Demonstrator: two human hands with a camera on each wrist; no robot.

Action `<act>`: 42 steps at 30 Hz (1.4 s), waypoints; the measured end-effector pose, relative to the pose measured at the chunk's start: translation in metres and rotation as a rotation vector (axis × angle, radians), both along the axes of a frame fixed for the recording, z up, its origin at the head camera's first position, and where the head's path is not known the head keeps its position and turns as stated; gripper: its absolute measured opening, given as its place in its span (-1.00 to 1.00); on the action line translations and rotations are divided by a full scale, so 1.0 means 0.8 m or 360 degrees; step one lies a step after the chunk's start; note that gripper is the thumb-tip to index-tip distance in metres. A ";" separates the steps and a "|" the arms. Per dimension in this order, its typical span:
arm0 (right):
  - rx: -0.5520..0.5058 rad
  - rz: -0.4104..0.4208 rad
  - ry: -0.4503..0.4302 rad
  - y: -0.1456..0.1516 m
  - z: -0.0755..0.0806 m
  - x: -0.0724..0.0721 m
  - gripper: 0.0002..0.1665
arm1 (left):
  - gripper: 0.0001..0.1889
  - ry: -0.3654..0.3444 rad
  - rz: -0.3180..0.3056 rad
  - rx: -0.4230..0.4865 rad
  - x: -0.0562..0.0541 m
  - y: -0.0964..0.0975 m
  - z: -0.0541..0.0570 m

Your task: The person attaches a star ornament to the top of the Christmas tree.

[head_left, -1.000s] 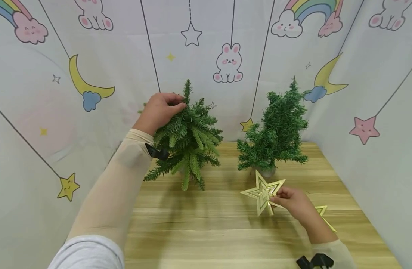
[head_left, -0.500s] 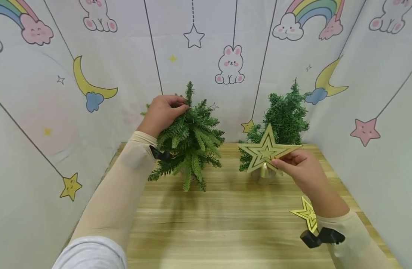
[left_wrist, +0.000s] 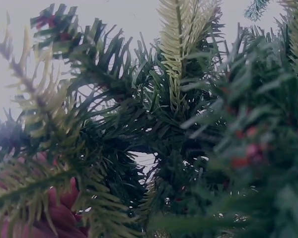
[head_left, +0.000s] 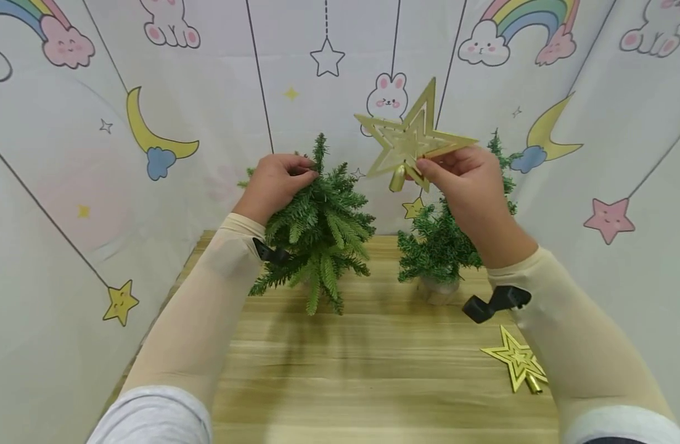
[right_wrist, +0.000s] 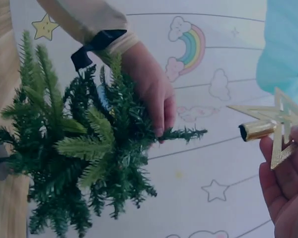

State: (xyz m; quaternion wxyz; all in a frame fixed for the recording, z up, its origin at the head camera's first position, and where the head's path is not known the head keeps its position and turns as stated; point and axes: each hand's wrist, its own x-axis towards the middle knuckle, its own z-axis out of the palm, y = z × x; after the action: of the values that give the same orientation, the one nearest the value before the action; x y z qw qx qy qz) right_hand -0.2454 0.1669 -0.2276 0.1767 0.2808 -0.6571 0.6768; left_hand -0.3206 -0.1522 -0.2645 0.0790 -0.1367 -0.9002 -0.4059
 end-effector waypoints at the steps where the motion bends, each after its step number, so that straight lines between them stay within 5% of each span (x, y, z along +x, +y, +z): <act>1: -0.0018 0.0014 0.0014 -0.006 0.005 -0.007 -0.78 | -0.65 0.0000 -0.0004 0.0002 0.000 0.001 0.000; 8: -0.0162 0.0177 0.0055 -0.046 0.033 -0.045 -0.76 | -0.66 0.0014 -0.0075 0.0021 0.004 0.008 0.001; 15: -0.0149 0.0187 0.0043 -0.079 0.046 -0.073 -0.76 | -0.66 0.0044 -0.0097 0.0019 0.004 0.013 0.002; 29: -0.0025 0.0012 -0.0083 -0.113 0.040 -0.094 -0.79 | -0.68 0.0024 -0.0088 0.0031 0.002 0.012 0.004; 42: 0.0103 -0.0010 -0.0265 -0.118 0.025 -0.112 -0.77 | -0.67 0.0027 -0.0093 0.0018 0.003 0.003 -0.001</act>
State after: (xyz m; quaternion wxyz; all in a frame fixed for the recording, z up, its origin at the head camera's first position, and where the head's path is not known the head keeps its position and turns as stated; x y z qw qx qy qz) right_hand -0.3347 0.0725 -0.2078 0.1145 0.2270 -0.6919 0.6758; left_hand -0.3185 -0.1496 -0.2650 0.0756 -0.1660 -0.8928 -0.4119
